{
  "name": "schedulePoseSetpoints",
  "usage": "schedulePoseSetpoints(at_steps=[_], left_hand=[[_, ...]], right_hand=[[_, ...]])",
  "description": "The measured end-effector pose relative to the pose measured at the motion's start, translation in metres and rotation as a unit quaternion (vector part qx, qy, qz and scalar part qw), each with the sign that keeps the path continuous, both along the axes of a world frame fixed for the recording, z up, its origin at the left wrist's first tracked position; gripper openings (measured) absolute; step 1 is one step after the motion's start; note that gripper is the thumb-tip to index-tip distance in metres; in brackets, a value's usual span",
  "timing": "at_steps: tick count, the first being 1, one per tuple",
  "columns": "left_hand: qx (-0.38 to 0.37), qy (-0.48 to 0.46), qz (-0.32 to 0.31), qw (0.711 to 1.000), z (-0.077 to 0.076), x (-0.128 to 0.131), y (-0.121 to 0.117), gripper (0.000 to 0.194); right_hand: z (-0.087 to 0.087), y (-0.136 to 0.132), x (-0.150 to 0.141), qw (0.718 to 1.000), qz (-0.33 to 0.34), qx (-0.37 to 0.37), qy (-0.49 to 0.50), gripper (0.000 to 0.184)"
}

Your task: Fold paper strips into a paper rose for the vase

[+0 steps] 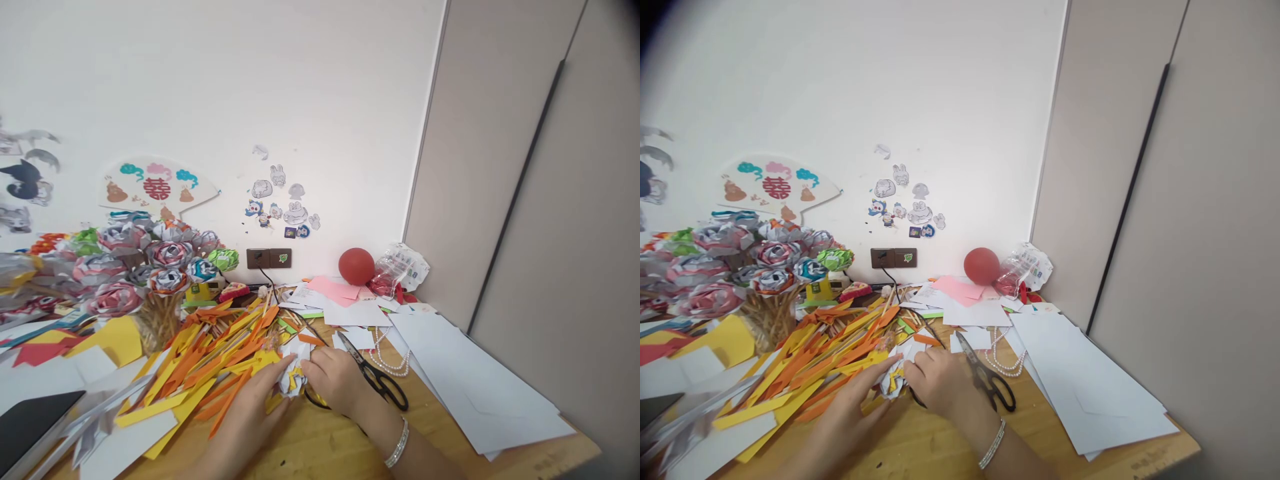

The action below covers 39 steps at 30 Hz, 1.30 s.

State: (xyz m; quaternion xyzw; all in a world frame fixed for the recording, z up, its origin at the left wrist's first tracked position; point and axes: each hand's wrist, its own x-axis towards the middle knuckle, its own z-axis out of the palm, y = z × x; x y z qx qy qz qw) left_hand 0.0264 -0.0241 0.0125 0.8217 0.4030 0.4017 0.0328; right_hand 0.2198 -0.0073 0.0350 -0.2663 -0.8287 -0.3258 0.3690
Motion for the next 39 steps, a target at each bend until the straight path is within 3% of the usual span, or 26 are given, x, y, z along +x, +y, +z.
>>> schedulePoseSetpoints(at_steps=[3,6,8,11,15,18,20,22,23,27,29,31,33,39], left_hand=[[0.009,0.011,0.003,1.0,0.001,0.0,-0.001,0.052],[0.014,0.015,-0.002,1.0,0.001,0.0,0.0,0.053],[0.02,0.015,-0.006,1.0,0.001,0.0,0.0,0.055],[0.025,0.015,-0.008,1.0,0.001,0.0,0.002,0.056],[0.025,0.022,-0.011,0.999,0.002,-0.001,0.002,0.054],[0.023,0.019,-0.011,1.0,0.002,-0.001,0.001,0.053],[0.02,0.014,-0.015,1.0,0.002,-0.001,0.0,0.053],[0.017,0.009,-0.02,1.0,0.003,0.0,0.0,0.054],[0.014,0.006,-0.021,1.0,0.003,0.0,0.0,0.055],[0.001,-0.011,-0.015,1.0,0.005,0.001,0.0,0.055],[-0.003,-0.015,-0.009,1.0,0.006,0.0,0.0,0.055],[-0.005,-0.011,-0.009,1.0,0.005,0.0,0.0,0.055],[-0.001,-0.008,-0.012,1.0,0.005,-0.001,0.0,0.056],[0.013,-0.004,-0.013,1.0,0.003,-0.001,0.002,0.057]], right_hand=[[-0.002,-0.002,-0.003,0.991,0.016,-0.117,0.066,0.022],[-0.001,-0.006,-0.006,0.95,0.035,-0.26,0.168,0.017],[0.002,-0.007,-0.007,0.906,0.062,-0.352,0.225,0.014],[0.006,-0.007,-0.008,0.813,0.124,-0.485,0.298,0.008],[0.008,-0.003,-0.008,0.701,0.195,-0.581,0.366,0.009],[0.007,-0.001,-0.007,0.642,0.235,-0.618,0.387,0.018],[0.008,0.0,-0.007,0.626,0.246,-0.631,0.387,0.023],[0.007,-0.001,-0.007,0.645,0.235,-0.621,0.378,0.023],[0.007,-0.001,-0.006,0.674,0.216,-0.605,0.366,0.02],[0.004,-0.005,-0.005,0.869,0.075,-0.43,0.235,0.009],[0.001,-0.006,-0.004,0.936,0.032,-0.311,0.163,0.012],[-0.002,-0.005,-0.003,0.965,0.018,-0.226,0.129,0.012],[-0.004,-0.005,-0.003,0.976,0.009,-0.181,0.122,0.013],[-0.006,-0.007,-0.004,0.979,-0.005,-0.145,0.142,0.012]])
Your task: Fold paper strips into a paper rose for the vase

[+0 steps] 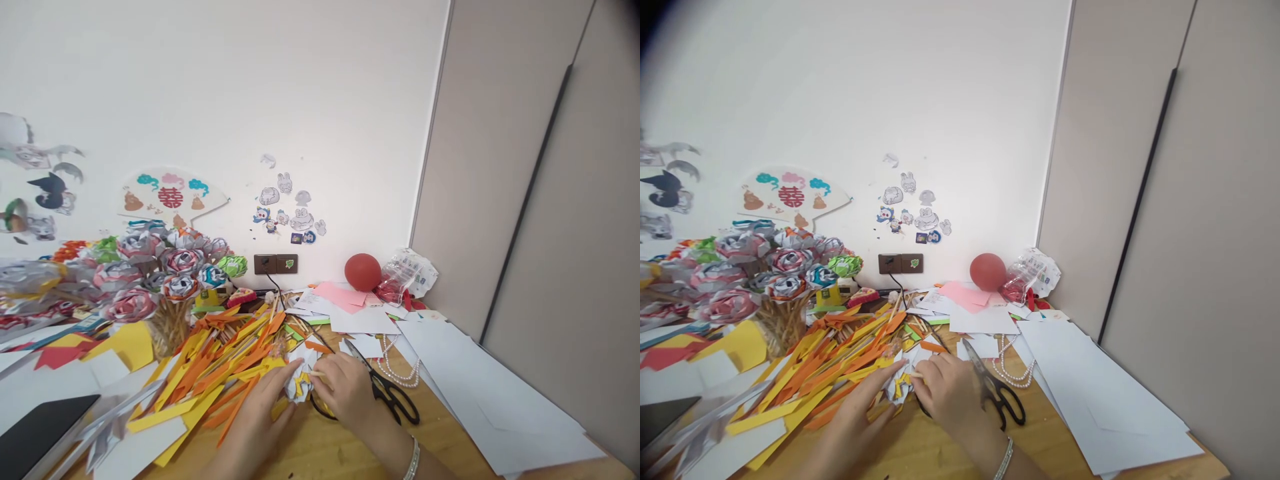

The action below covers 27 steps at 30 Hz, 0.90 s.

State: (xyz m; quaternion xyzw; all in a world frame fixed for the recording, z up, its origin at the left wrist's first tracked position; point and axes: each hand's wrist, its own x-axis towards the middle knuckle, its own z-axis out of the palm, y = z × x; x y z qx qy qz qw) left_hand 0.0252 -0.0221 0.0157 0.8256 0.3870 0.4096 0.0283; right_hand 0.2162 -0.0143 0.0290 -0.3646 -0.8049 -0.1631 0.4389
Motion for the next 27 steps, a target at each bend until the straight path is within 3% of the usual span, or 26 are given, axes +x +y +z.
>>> schedulePoseSetpoints(at_steps=[27], left_hand=[[0.013,0.002,0.02,1.0,0.0003,0.0,-0.0022,0.053]], right_hand=[[0.0007,0.001,-0.0026,0.999,0.025,0.021,-0.023,0.027]])
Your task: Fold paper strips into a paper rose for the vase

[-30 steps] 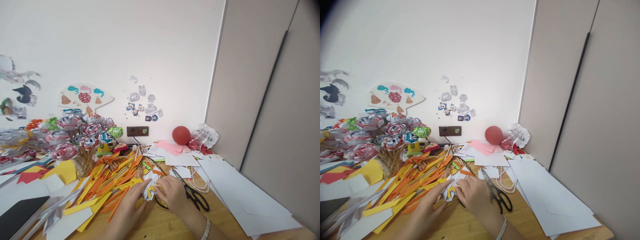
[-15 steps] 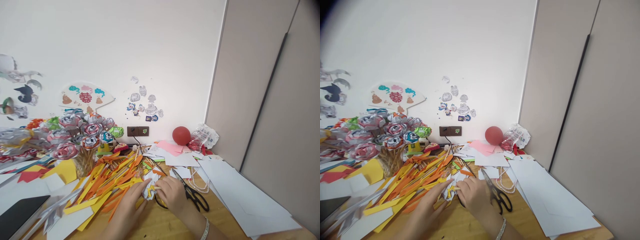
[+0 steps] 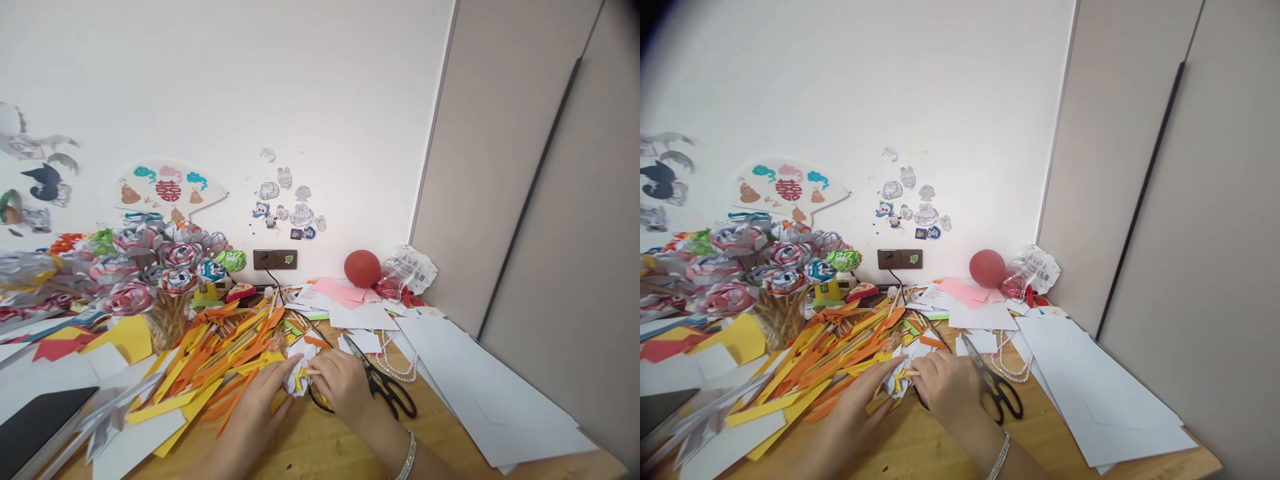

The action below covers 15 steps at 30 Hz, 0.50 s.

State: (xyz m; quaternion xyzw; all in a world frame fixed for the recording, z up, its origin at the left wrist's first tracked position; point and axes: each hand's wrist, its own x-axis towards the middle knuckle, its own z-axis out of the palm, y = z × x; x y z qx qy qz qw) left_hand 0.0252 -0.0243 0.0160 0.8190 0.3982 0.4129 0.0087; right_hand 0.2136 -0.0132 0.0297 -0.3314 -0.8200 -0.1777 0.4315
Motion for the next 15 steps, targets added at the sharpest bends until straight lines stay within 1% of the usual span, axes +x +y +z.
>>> schedulePoseSetpoints(at_steps=[4,6,7,9,10,11,13,15], left_hand=[[-0.001,0.002,-0.001,1.0,-0.0001,0.0003,-0.0003,0.054],[-0.004,-0.005,-0.004,1.0,-0.0004,0.0003,-0.0002,0.052],[-0.008,-0.011,-0.007,1.0,-0.0005,0.0003,-0.0002,0.051],[-0.018,-0.02,-0.014,1.0,-0.0003,0.0003,-0.0001,0.049],[-0.022,-0.023,-0.019,0.999,-0.0001,0.0004,-0.0001,0.049],[-0.024,-0.026,-0.024,0.999,0.0003,0.0004,0.0,0.049],[-0.025,-0.029,-0.035,0.999,0.001,0.0003,0.0004,0.049],[-0.024,-0.032,-0.043,0.998,0.0014,0.0,0.0012,0.049]], right_hand=[[-0.0012,-0.0011,-0.0001,1.0,-0.023,-0.003,-0.021,0.027],[-0.0012,-0.0014,0.0,1.0,-0.015,-0.009,-0.015,0.027],[-0.001,-0.0014,0.0001,1.0,0.0,-0.025,0.001,0.026],[-0.0004,-0.0004,-0.0001,0.992,0.038,-0.096,0.066,0.02],[0.0,0.0005,-0.0004,0.981,0.059,-0.148,0.11,0.017],[0.0003,0.0016,-0.0008,0.963,0.08,-0.205,0.157,0.014],[0.0009,0.0044,-0.0023,0.908,0.126,-0.317,0.243,0.015],[0.0016,0.0071,-0.004,0.846,0.175,-0.398,0.31,0.022]])
